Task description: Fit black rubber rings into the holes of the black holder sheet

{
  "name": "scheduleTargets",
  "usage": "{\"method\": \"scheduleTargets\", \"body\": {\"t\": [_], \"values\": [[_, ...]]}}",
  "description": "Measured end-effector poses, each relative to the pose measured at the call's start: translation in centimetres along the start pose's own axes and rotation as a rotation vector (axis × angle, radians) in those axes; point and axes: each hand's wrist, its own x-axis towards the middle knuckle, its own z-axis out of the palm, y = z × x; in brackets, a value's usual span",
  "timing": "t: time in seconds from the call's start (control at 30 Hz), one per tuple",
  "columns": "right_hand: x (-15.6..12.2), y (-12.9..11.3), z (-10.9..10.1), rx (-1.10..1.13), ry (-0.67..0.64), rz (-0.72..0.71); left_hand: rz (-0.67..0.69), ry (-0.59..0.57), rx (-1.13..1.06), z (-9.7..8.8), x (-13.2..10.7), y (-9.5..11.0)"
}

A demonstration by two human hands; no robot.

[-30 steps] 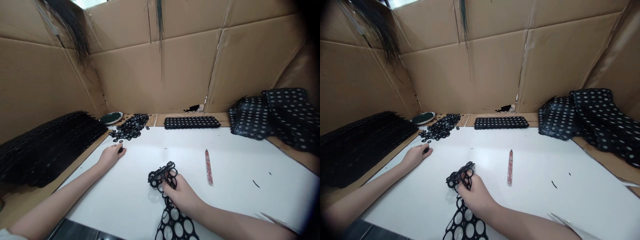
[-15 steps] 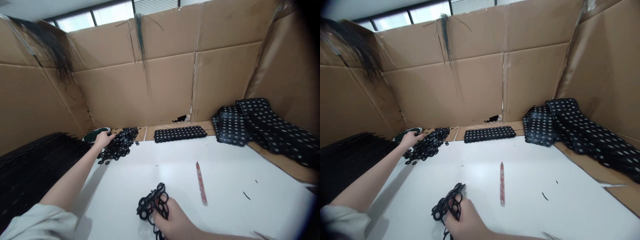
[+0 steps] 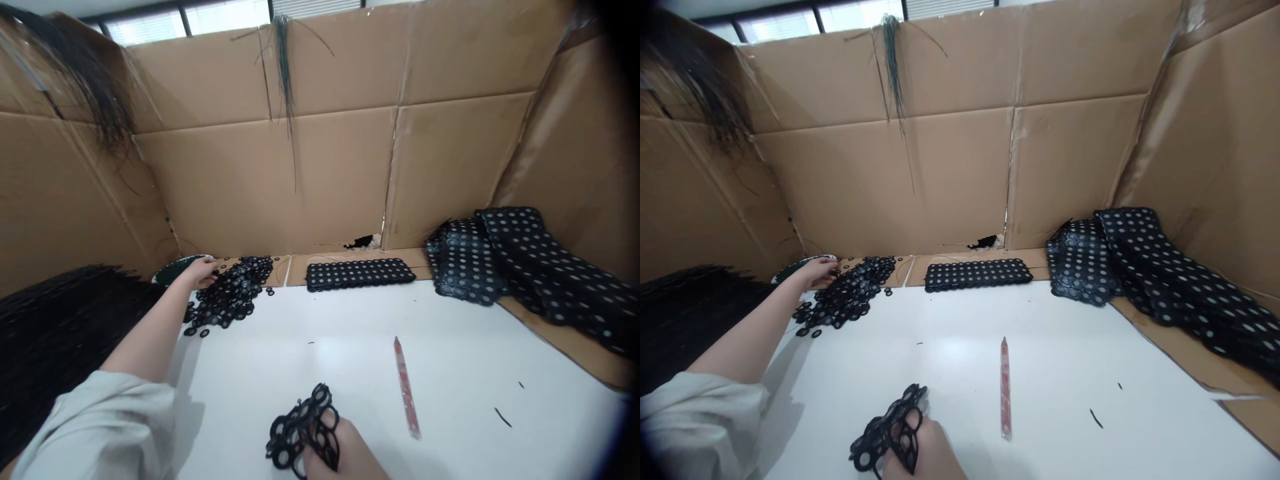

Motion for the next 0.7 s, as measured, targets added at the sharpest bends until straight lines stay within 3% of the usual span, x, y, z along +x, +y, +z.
{"method": "scheduleTargets", "body": {"t": [0.13,0.23,0.37,0.47,0.53,0.6,0.7], "values": [[-0.3,-0.6,-0.1,0.048,-0.023,-0.06,0.045,-0.002,0.005,-1.3,-1.1,0.8],[-0.7,-1.3,-0.3,0.066,-0.059,-0.12,0.167,0.043,0.021,-2.6,-3.0,1.7],[-1.2,-2.1,-0.4,0.039,-0.074,-0.2,0.316,0.189,0.092,-4.0,-5.4,1.9],[-1.7,-2.6,-0.4,0.002,-0.053,-0.223,0.328,0.317,0.148,-4.1,-6.8,1.1],[-2.0,-2.9,-0.4,-0.01,-0.055,-0.208,0.33,0.34,0.148,-3.7,-8.1,0.8],[-2.2,-3.1,-0.5,-0.021,-0.056,-0.197,0.37,0.301,0.123,-3.1,-10.5,1.2],[-2.2,-2.9,-0.7,-0.037,-0.058,-0.218,0.52,0.176,0.063,-2.7,-16.8,3.0]]}}
